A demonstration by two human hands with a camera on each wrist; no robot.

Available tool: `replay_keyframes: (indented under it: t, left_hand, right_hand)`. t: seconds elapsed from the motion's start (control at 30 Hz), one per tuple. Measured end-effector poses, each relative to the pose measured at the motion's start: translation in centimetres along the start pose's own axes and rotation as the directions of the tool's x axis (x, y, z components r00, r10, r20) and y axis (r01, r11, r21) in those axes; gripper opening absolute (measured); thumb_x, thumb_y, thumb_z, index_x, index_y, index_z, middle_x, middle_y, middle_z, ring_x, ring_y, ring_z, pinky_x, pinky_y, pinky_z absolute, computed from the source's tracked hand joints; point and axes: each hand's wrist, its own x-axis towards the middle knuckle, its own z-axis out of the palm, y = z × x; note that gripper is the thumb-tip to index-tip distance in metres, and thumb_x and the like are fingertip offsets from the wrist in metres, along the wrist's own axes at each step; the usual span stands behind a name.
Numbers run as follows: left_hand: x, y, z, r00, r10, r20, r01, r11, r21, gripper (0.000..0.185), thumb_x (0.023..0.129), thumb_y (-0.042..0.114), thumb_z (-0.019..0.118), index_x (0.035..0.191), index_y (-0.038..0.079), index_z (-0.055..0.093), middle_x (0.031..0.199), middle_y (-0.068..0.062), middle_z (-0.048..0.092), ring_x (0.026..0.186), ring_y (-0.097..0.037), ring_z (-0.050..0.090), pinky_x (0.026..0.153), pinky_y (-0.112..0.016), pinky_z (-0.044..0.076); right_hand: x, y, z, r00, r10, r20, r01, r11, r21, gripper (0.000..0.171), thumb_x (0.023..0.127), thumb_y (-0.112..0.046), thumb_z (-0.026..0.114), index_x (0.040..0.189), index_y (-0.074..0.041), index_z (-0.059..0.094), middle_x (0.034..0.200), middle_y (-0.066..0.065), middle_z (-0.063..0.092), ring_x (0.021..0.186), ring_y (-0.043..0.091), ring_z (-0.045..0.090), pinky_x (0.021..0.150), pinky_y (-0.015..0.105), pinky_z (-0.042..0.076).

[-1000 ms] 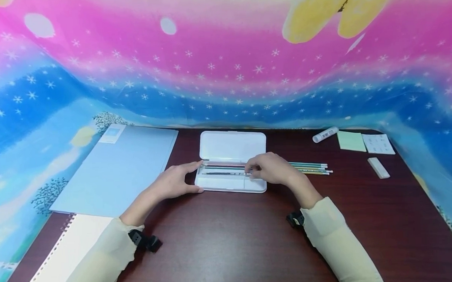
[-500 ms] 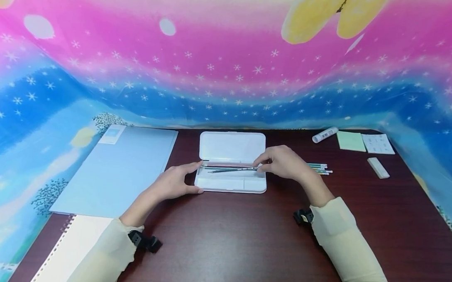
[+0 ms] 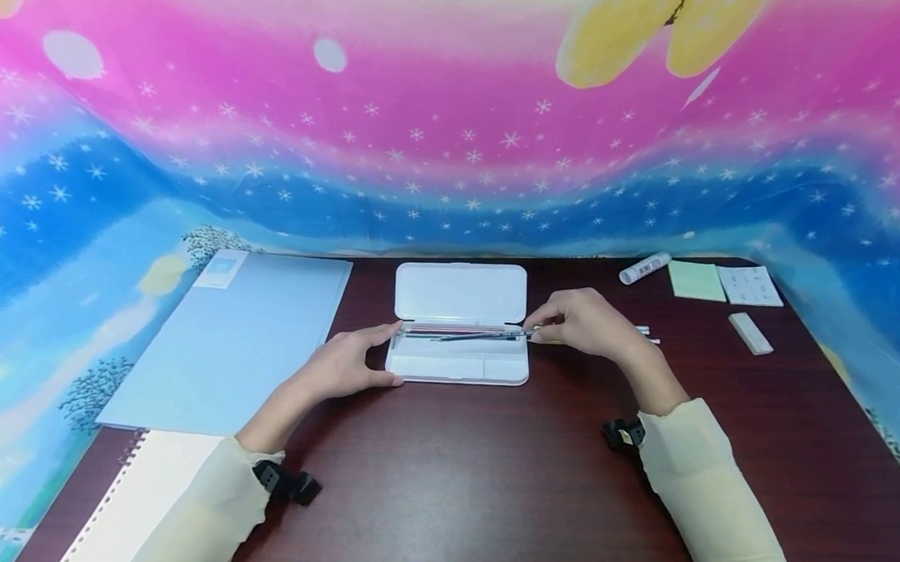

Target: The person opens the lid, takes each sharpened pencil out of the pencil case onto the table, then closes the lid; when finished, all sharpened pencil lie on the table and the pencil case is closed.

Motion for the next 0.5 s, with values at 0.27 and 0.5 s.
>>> replay_keyframes:
  t: [0.27, 0.5]
  left_hand:
    - [0.1, -0.1, 0.0, 1.000, 0.008, -0.004, -0.008, 1.000, 0.001, 0.089, 0.081, 0.051, 0.082, 0.156, 0.025, 0.042, 0.156, -0.001, 0.050, 0.141, -0.027, 0.051, 0.110, -0.050, 0.045]
    - [0.0, -0.1, -0.1, 1.000, 0.003, -0.001, -0.003, 1.000, -0.004, 0.089, 0.081, 0.051, 0.082, 0.156, 0.025, 0.042, 0.156, -0.001, 0.050, 0.141, -0.027, 0.051, 0.111, -0.050, 0.045]
  right_hand:
    - [-0.7, 0.9, -0.8, 0.999, 0.023, -0.035, -0.023, 1.000, -0.016, 0.021, 0.092, -0.013, 0.075, 0.107, -0.025, 0.082, 0.095, -0.003, 0.072, 0.084, 0.015, 0.059, 0.073, 0.033, 0.049]
    - [-1.9, 2.2, -1.2, 0.997, 0.064, -0.043, -0.065, 0.998, -0.022, 0.022, 0.092, -0.011, 0.074, 0.107, -0.023, 0.082, 0.097, -0.002, 0.072, 0.086, 0.017, 0.059, 0.073, 0.032, 0.050]
